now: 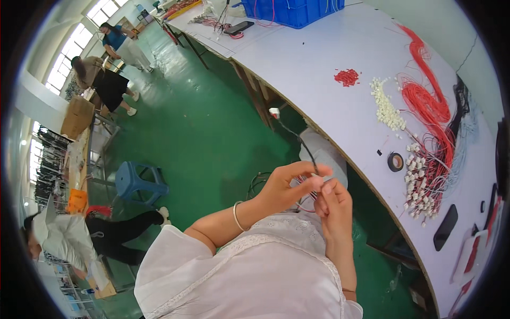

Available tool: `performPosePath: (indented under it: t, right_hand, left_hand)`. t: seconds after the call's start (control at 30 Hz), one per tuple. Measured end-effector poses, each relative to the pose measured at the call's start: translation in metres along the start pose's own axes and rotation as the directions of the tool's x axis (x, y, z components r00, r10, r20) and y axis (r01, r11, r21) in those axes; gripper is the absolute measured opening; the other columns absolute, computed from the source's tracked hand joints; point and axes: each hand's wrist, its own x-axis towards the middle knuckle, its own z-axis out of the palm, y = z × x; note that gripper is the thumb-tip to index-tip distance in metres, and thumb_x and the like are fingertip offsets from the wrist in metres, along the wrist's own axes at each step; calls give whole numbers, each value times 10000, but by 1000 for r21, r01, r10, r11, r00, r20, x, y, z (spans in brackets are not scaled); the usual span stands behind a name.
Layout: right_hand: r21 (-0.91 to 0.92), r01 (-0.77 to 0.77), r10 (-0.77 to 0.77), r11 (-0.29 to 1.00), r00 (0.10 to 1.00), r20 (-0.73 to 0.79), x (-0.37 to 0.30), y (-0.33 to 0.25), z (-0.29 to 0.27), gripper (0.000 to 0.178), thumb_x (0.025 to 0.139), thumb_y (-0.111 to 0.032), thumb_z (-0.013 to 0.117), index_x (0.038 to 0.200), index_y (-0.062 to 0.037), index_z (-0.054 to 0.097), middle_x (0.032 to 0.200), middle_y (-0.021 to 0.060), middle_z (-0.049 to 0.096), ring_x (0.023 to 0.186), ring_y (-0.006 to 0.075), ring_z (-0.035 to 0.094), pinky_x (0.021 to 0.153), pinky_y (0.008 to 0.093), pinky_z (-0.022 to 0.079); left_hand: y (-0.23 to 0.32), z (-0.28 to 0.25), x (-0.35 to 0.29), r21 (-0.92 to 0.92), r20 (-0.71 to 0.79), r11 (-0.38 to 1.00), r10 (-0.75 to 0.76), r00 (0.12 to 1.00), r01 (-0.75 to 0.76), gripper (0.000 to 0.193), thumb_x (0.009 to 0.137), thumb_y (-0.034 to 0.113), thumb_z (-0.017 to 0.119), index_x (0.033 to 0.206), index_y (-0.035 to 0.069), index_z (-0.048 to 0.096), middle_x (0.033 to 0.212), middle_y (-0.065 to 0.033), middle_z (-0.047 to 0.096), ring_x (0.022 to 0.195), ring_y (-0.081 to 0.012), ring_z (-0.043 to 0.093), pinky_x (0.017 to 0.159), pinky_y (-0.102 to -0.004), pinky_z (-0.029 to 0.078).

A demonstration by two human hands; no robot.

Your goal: The person is assembling wiring harnesses by attaching connectors to wire ends and wrapping wire bundles with tape.

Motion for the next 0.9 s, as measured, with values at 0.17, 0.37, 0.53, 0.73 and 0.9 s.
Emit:
performPosePath:
  t: [0.17, 0.37, 0.53, 0.73, 0.9]
  right_hand:
    - [-172, -28, 17, 985, 997, -70, -11, 26, -17, 180, 988, -214, 600, 911, -58, 554, 639, -48, 438, 512, 42, 324, 473, 211, 259]
    - [-202, -85, 50, 976, 984, -174, -39, 47, -46, 153, 986, -183, 601, 898, -65, 555, 659, -44, 439, 544, 43, 352, 493, 219, 276]
    - [-494, -70, -7, 867, 988, -153, -47, 32, -48, 193, 994, -226, 586, 901, -62, 542, 690, -36, 444, 607, 60, 391, 553, 237, 315]
    - [-56, 221, -221, 974, 975, 4, -92, 21, -44, 237, 1022, -281, 513, 905, -75, 493, 681, -27, 425, 652, 114, 418, 618, 287, 351]
    - [95, 384, -312, 918, 850, -425, -166, 44, -81, 261, 1019, -314, 523, 942, -64, 513, 689, -9, 417, 641, 123, 419, 632, 302, 389]
  left_hand:
    - [3, -2, 17, -494, -27, 823, -338, 941, 281, 336, 1050, 207, 470, 1233, -51, 583, 1062, -90, 678, 920, -181, 664, 846, -309, 524]
    - [-6, -17, 35, -667, -82, 706, -388, 918, 239, 331, 1051, 218, 466, 1251, -20, 579, 917, -65, 656, 811, -172, 662, 749, -308, 543]
    - [-34, -22, 47, -686, 228, 623, -306, 925, 375, 377, 1060, 267, 436, 1249, -26, 579, 890, -99, 667, 848, -173, 667, 791, -306, 538]
    - [-71, 31, -7, -260, 654, 904, -95, 751, 340, 621, 1056, 460, 318, 1330, -60, 520, 987, -127, 707, 945, -249, 677, 950, -367, 465]
    - [-99, 2, -58, 68, 846, 905, -275, 456, 419, 176, 957, 146, 621, 1015, 9, 713, 887, -92, 700, 840, -185, 629, 740, -301, 478]
